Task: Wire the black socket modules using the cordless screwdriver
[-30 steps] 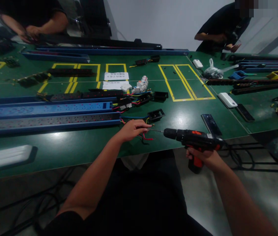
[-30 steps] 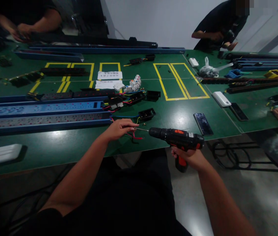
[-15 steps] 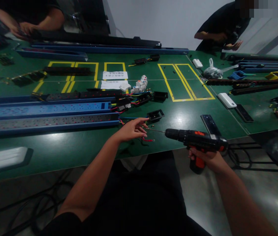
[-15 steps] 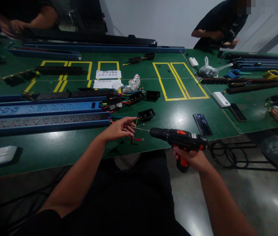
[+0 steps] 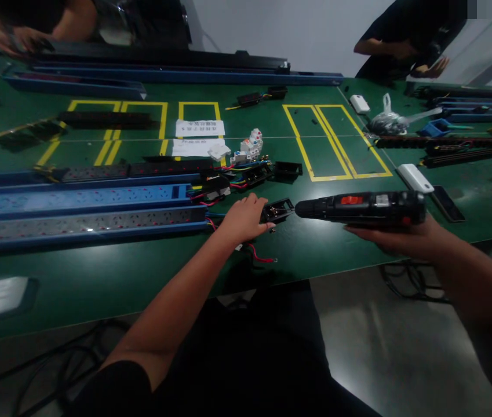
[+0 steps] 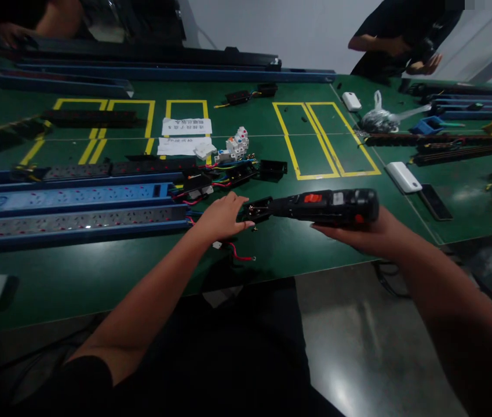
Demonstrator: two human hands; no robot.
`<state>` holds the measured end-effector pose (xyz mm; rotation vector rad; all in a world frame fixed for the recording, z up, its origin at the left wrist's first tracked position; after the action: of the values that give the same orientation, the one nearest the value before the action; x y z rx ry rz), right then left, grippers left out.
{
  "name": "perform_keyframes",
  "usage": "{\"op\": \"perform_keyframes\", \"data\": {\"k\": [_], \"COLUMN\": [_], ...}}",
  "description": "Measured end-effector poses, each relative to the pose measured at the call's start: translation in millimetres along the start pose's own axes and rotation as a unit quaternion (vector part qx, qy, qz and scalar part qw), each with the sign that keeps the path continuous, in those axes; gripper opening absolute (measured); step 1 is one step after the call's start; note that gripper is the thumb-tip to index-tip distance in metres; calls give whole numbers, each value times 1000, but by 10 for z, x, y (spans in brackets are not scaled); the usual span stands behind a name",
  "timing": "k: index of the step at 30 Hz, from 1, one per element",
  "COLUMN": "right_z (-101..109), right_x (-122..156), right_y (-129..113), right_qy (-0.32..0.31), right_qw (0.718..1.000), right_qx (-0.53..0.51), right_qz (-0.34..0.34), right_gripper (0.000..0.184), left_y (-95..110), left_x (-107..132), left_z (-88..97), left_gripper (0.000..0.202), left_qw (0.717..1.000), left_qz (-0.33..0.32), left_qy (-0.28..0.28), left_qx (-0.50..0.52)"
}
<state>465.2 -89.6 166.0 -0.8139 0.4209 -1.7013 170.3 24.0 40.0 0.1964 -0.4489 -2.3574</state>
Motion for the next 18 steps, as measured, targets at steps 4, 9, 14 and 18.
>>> {"op": "perform_keyframes", "data": {"k": [4, 9, 14, 18], "right_z": [117, 161, 127, 87], "right_x": [-310, -635, -801, -836], "right_y": [-350, -434, -405, -446], "right_qy": [-65, -107, -118, -129], "right_qw": [983, 956, 956, 957], "right_qx": [104, 200, 228, 235], "right_qz": [137, 186, 139, 108], "right_gripper": [44, 36, 39, 35], "left_y": [29, -31, -81, -114], "left_x": [-103, -151, -195, -207], "left_z": [-89, -156, -176, -186], "left_gripper": [60, 50, 49, 46], "left_qw": [999, 998, 999, 999], "left_qz": [22, 41, 27, 24], "left_qy": [-25, -32, -45, -31], "left_qx": [-32, -31, 1, 33]}}
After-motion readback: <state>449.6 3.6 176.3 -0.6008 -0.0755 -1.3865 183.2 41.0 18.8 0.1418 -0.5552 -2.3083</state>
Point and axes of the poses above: each hand's wrist, its own x-axis away from the middle knuckle, its own z-axis out of the back of the hand, y = z × x, the point moved 4 cm from there along -x, towards the middle knuckle, and after that the axes turned 7 degrees about -z, right-handed, at the moved point
